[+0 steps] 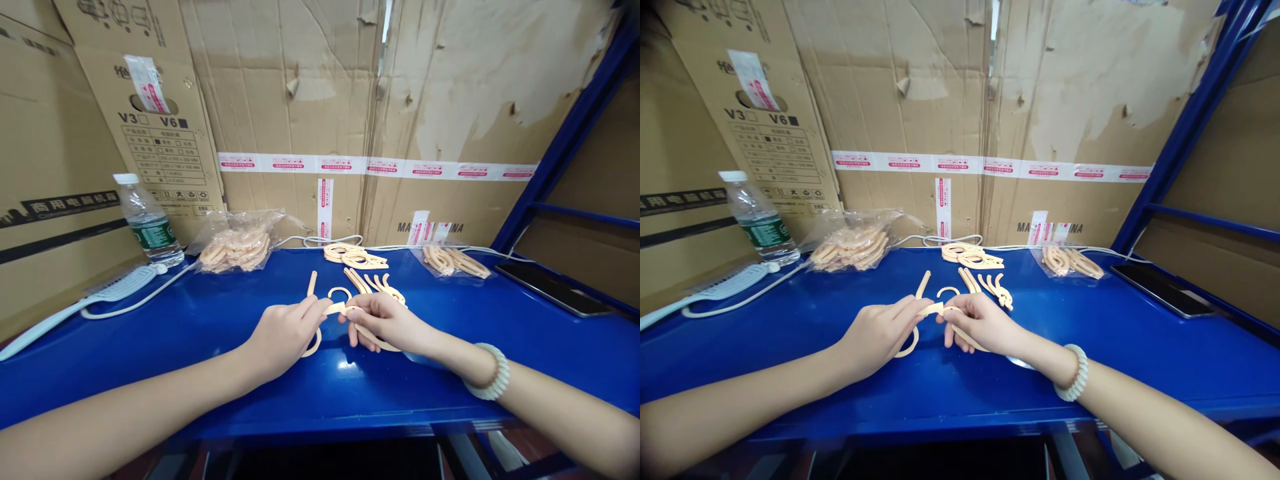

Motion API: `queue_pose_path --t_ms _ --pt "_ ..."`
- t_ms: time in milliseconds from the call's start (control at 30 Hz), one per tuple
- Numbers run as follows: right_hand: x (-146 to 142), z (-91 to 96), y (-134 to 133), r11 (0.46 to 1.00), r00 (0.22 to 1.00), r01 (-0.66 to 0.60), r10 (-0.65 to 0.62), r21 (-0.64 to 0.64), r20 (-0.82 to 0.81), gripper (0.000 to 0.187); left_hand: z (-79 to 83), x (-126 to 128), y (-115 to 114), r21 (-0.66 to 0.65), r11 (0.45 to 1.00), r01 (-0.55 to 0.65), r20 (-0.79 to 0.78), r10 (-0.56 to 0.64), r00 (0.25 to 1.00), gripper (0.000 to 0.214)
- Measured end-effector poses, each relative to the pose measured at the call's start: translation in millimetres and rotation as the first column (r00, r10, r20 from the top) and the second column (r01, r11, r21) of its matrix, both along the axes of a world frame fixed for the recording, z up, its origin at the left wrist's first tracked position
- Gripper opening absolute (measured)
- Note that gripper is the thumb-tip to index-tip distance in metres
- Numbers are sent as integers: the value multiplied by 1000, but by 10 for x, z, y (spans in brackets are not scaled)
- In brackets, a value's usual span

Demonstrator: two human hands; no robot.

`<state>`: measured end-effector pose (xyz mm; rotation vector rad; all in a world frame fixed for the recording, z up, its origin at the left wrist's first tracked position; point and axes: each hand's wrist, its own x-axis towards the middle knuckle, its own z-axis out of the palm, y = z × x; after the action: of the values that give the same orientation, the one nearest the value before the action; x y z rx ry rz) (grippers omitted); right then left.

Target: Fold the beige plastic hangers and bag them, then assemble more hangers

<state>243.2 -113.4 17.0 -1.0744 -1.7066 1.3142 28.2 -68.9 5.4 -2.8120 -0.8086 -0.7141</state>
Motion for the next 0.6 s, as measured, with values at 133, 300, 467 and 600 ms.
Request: queue_pose_path --t_ms 133,300,467,600 --pt "-42 18 -45 992 996 -86 84 -90 -26 44 -3 14 -10 107 992 72 -46 -68 997 23" --pt "-88 11 -99 988 997 -78 76 -131 -22 45 32 17 -28 200 972 122 -126 -98 987 28" --pt "-127 13 -177 998 991 37 -44 55 126 40 89 30 -43 122 988 96 -63 -89 994 30" --pt "-125 27 -226 962 958 65 -134 263 254 41 138 29 -76 92 993 68 -98 -59 993 30"
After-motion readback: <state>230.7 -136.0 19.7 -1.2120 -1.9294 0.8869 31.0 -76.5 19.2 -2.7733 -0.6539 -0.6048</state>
